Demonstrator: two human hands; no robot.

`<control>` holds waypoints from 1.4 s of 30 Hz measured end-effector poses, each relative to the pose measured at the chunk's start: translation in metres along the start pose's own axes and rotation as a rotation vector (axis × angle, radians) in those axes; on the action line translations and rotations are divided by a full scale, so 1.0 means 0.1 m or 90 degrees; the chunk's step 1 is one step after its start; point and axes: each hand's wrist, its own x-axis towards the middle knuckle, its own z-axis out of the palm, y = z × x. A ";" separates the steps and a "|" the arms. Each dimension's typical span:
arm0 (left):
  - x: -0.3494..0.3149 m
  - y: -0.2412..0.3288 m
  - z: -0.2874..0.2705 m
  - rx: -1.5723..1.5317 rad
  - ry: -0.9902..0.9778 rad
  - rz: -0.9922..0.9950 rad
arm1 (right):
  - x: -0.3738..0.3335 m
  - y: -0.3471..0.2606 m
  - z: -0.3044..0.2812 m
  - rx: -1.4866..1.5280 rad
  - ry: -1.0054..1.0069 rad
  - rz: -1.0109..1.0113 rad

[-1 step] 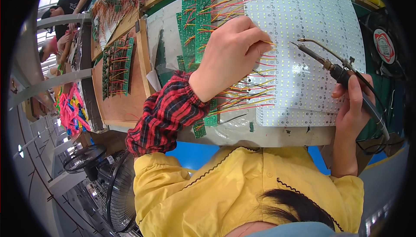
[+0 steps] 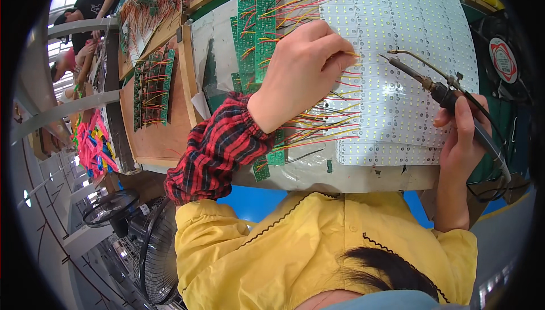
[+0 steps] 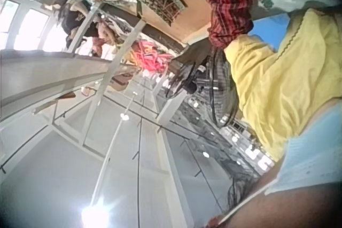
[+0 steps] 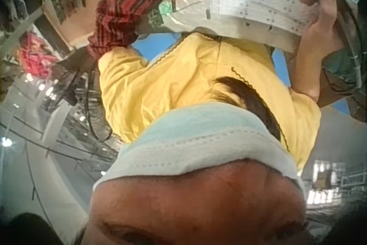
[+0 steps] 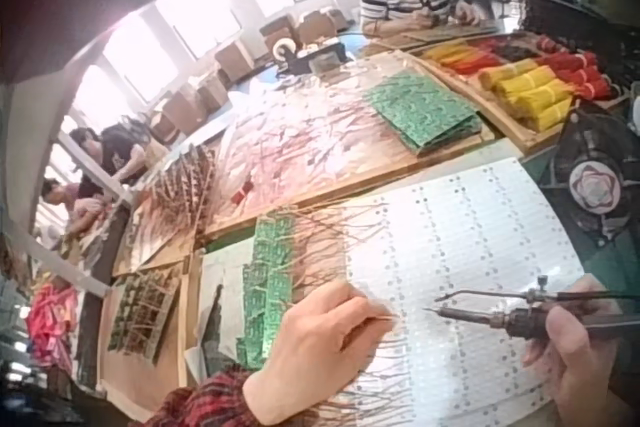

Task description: Soldering individual wires from small circuit boards onto a large LED panel at a factory assembly station.

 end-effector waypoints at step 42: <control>0.04 0.01 -0.01 -0.087 0.003 -0.107 | 0.11 0.03 0.13 -0.030 -0.066 0.008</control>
